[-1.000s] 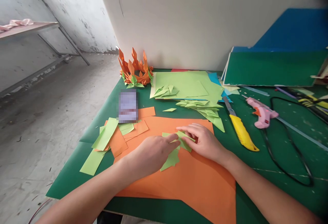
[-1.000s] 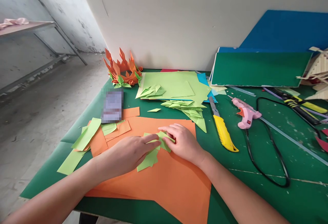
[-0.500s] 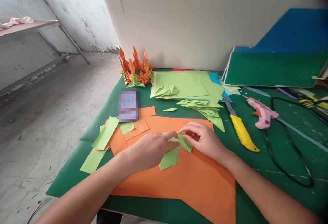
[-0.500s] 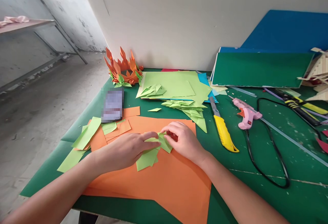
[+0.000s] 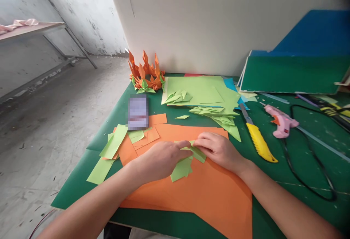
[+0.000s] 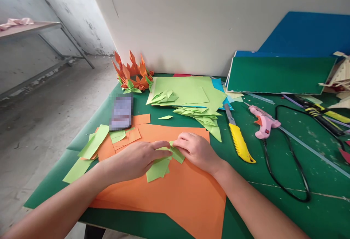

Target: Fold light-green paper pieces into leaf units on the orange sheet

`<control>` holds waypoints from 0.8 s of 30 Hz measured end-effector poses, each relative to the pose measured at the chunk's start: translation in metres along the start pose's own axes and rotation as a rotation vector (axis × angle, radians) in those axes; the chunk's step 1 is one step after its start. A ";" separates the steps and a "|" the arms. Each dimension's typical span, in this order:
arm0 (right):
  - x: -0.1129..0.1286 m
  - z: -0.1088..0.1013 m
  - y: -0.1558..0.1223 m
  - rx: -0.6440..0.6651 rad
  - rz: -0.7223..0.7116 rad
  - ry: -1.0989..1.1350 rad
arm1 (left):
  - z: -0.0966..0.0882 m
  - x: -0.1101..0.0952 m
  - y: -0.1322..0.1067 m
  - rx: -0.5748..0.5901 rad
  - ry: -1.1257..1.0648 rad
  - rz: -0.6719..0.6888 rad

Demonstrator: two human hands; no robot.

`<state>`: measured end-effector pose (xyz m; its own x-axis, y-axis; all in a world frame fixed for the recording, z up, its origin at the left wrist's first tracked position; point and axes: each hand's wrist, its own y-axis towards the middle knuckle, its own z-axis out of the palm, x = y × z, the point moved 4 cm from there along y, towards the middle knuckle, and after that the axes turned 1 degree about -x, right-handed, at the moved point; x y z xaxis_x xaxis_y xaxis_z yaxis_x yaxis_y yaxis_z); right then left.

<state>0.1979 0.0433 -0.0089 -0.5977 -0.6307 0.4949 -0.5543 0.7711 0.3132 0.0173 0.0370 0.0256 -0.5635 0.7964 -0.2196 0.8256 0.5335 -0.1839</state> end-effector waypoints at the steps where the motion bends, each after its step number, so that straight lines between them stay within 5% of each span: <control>1: 0.000 0.000 0.000 0.008 -0.012 -0.023 | 0.000 0.000 0.000 -0.004 0.009 0.003; 24: 0.000 -0.004 -0.001 0.043 -0.128 -0.118 | -0.001 -0.002 0.001 0.005 -0.070 -0.035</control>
<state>0.2004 0.0430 -0.0063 -0.5827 -0.7316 0.3538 -0.6533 0.6807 0.3315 0.0197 0.0362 0.0266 -0.5932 0.7551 -0.2792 0.8050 0.5593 -0.1978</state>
